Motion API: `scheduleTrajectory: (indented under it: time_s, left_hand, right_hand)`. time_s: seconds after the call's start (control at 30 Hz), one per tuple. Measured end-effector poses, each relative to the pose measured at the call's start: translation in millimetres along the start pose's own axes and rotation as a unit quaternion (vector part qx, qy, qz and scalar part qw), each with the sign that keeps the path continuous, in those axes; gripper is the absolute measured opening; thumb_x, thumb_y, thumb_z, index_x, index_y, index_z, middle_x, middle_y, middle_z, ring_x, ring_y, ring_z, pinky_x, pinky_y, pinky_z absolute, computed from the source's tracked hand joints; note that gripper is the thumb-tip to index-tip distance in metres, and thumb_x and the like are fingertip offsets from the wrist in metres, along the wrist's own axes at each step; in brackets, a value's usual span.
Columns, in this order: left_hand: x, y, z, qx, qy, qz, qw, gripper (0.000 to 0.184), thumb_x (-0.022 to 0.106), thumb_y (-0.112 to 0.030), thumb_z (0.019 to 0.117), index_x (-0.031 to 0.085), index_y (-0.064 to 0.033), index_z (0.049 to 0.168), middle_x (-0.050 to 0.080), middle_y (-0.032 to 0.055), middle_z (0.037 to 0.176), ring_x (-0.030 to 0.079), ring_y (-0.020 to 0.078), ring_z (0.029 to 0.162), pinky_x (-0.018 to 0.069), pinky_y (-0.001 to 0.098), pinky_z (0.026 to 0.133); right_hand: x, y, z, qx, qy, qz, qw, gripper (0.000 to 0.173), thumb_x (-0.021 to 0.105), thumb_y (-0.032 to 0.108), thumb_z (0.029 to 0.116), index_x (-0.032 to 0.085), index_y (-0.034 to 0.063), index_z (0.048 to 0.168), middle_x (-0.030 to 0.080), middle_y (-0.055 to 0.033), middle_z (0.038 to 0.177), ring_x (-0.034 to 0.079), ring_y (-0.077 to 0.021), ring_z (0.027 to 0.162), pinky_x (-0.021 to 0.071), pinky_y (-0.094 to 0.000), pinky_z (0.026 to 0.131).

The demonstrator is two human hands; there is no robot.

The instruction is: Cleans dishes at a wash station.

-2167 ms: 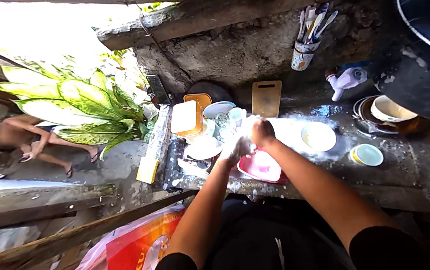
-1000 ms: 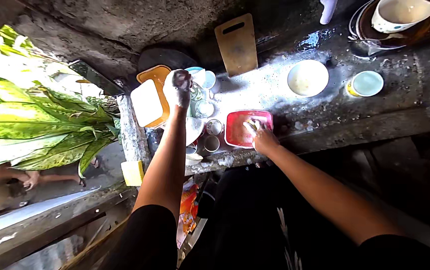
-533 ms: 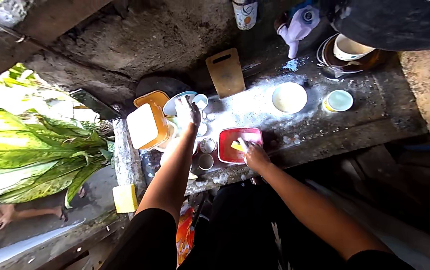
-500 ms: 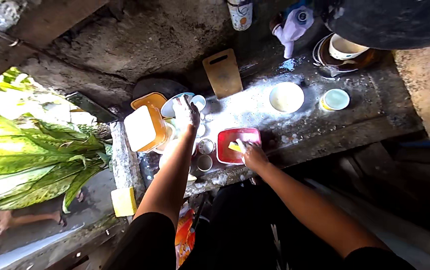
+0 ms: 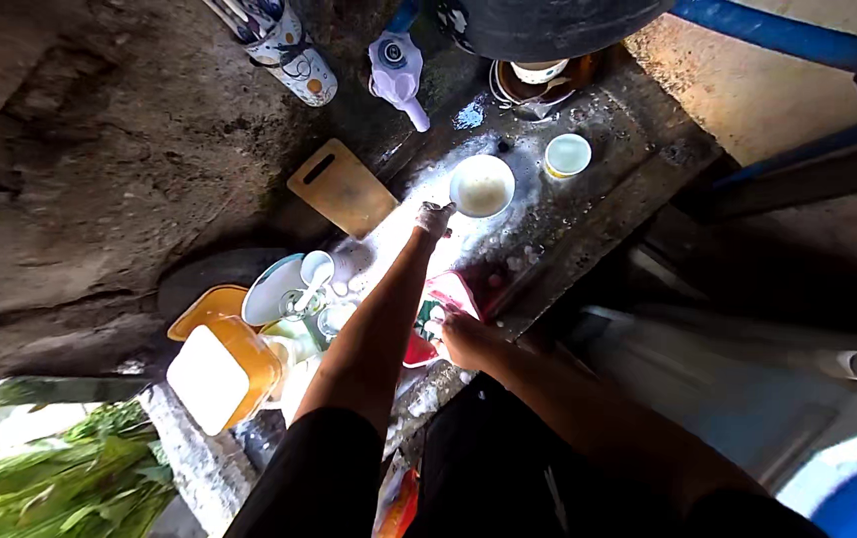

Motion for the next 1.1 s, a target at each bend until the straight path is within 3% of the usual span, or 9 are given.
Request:
scheduleTrajectory:
  time_s: [0.17,0.3,0.47,0.6,0.7,0.8,0.93,1.0,1.1]
  left_hand:
    - [60,-8,38,-0.042,-0.001,-0.081,0.996,0.044,0.062,-0.017,0.1019,0.052,0.0045,0.139,0.061,0.0269,0.129,0.067,0.0340,0.106,0.0591,0.0476,0.088]
    - [59,-63,27,0.050,-0.077,0.156,0.983,0.064,0.068,-0.016,0.0945,0.040,0.0019,0.149,0.054,0.0286,0.141,0.059,0.0396,0.125,0.0530,0.0552,0.100]
    - [41,-129,-30,0.187,-0.153,0.519,0.820,0.053,0.048,-0.012,0.1041,0.031,-0.0027,0.154,0.035,0.0270,0.159,0.072,0.0406,0.098,0.0599,0.0527,0.077]
    - [9,-110,-50,0.286,-0.173,0.608,0.720,0.051,0.047,-0.004,0.1026,0.041,-0.0091,0.153,0.037,0.0234,0.160,0.069,0.0400,0.104,0.0587,0.0514,0.076]
    - [-31,-87,-76,0.277,-0.195,0.466,0.817,0.055,0.054,-0.010,0.0999,0.043,-0.0149,0.154,0.036,0.0252,0.158,0.072,0.0370,0.086,0.0604,0.0495,0.070]
    - [-75,-33,-83,0.229,-0.139,0.037,0.963,0.079,0.059,-0.004,0.0946,0.019,-0.0181,0.161,0.042,0.0193,0.153,0.070,0.0355,0.096,0.0632,0.0516,0.070]
    - [-96,17,-118,0.051,-0.121,-0.429,0.894,0.040,0.040,-0.013,0.1098,0.037,-0.0113,0.150,0.066,0.0265,0.112,0.072,0.0353,0.078,0.0627,0.0482,0.066]
    - [-103,31,-142,0.008,-0.145,-0.475,0.868,0.032,0.036,-0.014,0.1105,0.046,0.0046,0.135,0.067,0.0269,0.098,0.071,0.0321,0.071,0.0630,0.0433,0.064]
    - [-114,51,-166,0.007,-0.166,-0.461,0.872,0.030,0.037,-0.011,0.1104,0.051,0.0105,0.126,0.068,0.0268,0.095,0.072,0.0314,0.072,0.0633,0.0431,0.064]
  right_hand:
    - [-11,-8,-30,0.009,-0.121,0.034,0.992,0.030,0.055,0.020,0.1004,0.071,0.0079,0.123,0.065,-0.0160,0.133,0.058,-0.0285,0.131,0.0480,-0.0415,0.111]
    - [-12,-13,-40,0.007,-0.132,0.030,0.991,0.028,0.055,0.019,0.0995,0.071,0.0085,0.120,0.066,-0.0146,0.130,0.060,-0.0275,0.128,0.0495,-0.0407,0.108]
    - [-5,9,-20,0.022,-0.041,-0.009,0.999,0.027,0.055,0.008,0.0976,0.069,0.0010,0.119,0.065,-0.0194,0.129,0.059,-0.0347,0.127,0.0497,-0.0513,0.107]
    - [5,24,9,0.113,0.109,-0.036,0.987,0.044,0.058,0.003,0.0948,0.059,-0.0006,0.139,0.050,-0.0244,0.151,0.051,-0.0430,0.137,0.0448,-0.0635,0.108]
    - [11,31,26,0.192,0.100,-0.021,0.976,0.051,0.054,0.007,0.0992,0.047,-0.0047,0.148,0.051,-0.0281,0.148,0.053,-0.0447,0.134,0.0468,-0.0629,0.106]
    - [18,35,44,0.232,0.021,-0.004,0.972,0.050,0.046,0.008,0.1036,0.041,-0.0080,0.150,0.046,-0.0312,0.150,0.049,-0.0456,0.138,0.0430,-0.0593,0.112]
    - [31,13,64,0.215,-0.027,0.041,0.975,0.040,0.048,0.014,0.1043,0.056,-0.0042,0.139,0.059,-0.0276,0.139,0.056,-0.0435,0.132,0.0456,-0.0603,0.109]
    - [25,-3,71,0.163,0.058,0.080,0.982,0.035,0.063,0.021,0.0959,0.067,-0.0041,0.121,0.066,-0.0254,0.126,0.062,-0.0412,0.122,0.0480,-0.0619,0.103]
    - [11,-30,71,0.145,0.103,0.305,0.936,0.046,0.073,0.023,0.0935,0.062,0.0020,0.133,0.066,-0.0189,0.126,0.064,-0.0291,0.117,0.0518,-0.0505,0.102]
Point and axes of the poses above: each hand's wrist, its own z-axis towards the middle knuckle, its own x-axis out of the palm, y = z × x, the point moved 1 cm from there along z, towards the middle knuckle
